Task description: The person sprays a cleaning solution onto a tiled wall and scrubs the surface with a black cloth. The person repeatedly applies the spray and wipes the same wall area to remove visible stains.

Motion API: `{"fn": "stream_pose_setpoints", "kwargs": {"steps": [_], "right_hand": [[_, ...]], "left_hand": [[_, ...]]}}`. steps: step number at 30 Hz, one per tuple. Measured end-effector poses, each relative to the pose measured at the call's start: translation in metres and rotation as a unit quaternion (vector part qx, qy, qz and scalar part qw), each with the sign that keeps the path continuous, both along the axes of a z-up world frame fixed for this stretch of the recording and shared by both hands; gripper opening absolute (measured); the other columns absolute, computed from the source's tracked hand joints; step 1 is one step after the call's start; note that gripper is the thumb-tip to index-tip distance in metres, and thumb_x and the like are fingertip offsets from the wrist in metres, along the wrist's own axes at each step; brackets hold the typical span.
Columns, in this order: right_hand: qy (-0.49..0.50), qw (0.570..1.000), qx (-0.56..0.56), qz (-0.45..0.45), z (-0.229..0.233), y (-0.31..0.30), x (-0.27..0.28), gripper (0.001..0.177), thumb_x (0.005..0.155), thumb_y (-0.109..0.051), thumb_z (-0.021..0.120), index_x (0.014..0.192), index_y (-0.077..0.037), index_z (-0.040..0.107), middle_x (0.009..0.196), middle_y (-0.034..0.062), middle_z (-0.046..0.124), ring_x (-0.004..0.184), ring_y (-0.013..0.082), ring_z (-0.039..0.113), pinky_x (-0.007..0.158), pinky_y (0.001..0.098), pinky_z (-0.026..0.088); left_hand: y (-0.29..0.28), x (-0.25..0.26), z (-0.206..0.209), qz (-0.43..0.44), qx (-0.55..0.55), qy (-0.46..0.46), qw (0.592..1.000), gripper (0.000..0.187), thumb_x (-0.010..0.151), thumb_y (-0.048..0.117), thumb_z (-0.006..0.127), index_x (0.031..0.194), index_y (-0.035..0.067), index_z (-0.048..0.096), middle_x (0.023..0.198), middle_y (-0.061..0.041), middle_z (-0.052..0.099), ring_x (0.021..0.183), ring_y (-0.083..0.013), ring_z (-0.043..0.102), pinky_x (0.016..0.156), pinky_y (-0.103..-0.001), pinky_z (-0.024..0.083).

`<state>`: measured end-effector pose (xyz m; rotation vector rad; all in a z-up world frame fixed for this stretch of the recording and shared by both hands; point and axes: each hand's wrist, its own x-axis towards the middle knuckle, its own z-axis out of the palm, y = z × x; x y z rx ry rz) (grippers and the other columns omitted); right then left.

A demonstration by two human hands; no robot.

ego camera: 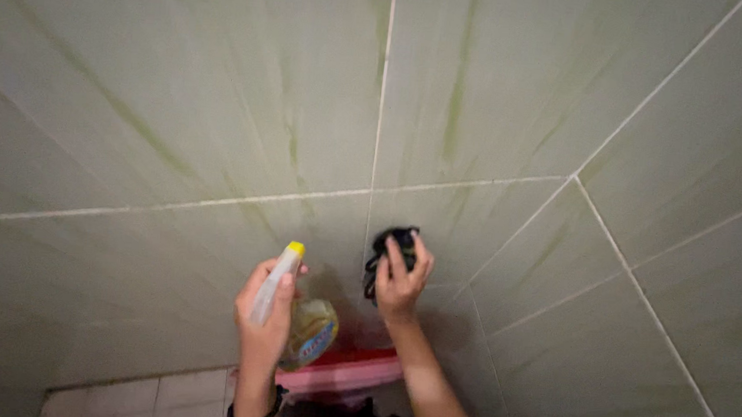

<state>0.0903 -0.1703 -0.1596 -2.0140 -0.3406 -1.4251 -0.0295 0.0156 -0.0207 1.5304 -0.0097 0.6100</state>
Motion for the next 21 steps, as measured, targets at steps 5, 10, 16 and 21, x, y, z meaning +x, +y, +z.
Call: {"fn": "stream_pose_setpoints", "kwargs": {"steps": [5, 10, 16, 21], "right_hand": [[-0.050, 0.996, 0.079, 0.008, 0.077, -0.012, 0.008, 0.041, 0.091, 0.003, 0.074, 0.131, -0.004, 0.068, 0.143, 0.0214, 0.048, 0.124, 0.0392, 0.055, 0.106, 0.0480, 0.049], [-0.058, 0.995, 0.068, 0.033, 0.147, 0.007, 0.001, 0.042, 0.092, 0.001, 0.073, 0.133, -0.005, 0.068, 0.150, 0.0206, 0.048, 0.134, 0.0414, 0.050, 0.114, 0.0530, 0.046], [-0.063, 0.997, -0.037, -0.015, 0.092, 0.033, -0.002, 0.046, 0.089, -0.011, 0.075, 0.134, -0.008, 0.063, 0.150, 0.0242, 0.042, 0.131, 0.0449, 0.043, 0.110, 0.0577, 0.043], [-0.019, 0.996, -0.084, 0.003, 0.008, 0.031, -0.006, 0.045, 0.085, -0.008, 0.078, 0.129, -0.009, 0.067, 0.149, 0.0219, 0.042, 0.128, 0.0437, 0.046, 0.107, 0.0556, 0.044]], "left_hand": [[-0.001, -0.009, -0.003, 0.016, 0.004, 0.017, 1.000, 0.029, 0.102, 0.026, 0.063, 0.113, 0.000, 0.069, 0.099, -0.002, 0.072, 0.081, -0.0059, 0.060, 0.073, -0.022, 0.050], [-0.003, -0.009, -0.002, 0.008, 0.003, 0.002, 1.000, 0.030, 0.102, 0.027, 0.063, 0.113, 0.000, 0.070, 0.099, -0.001, 0.072, 0.083, -0.0057, 0.059, 0.073, -0.022, 0.049], [-0.005, -0.009, -0.004, -0.005, -0.014, 0.015, 1.000, 0.032, 0.101, 0.029, 0.062, 0.114, 0.001, 0.069, 0.100, 0.000, 0.072, 0.084, -0.0054, 0.060, 0.076, -0.022, 0.050], [-0.012, -0.005, -0.007, -0.014, 0.007, 0.007, 1.000, 0.029, 0.103, 0.027, 0.064, 0.112, 0.001, 0.070, 0.099, 0.001, 0.071, 0.088, -0.0049, 0.059, 0.079, -0.021, 0.048]]}}
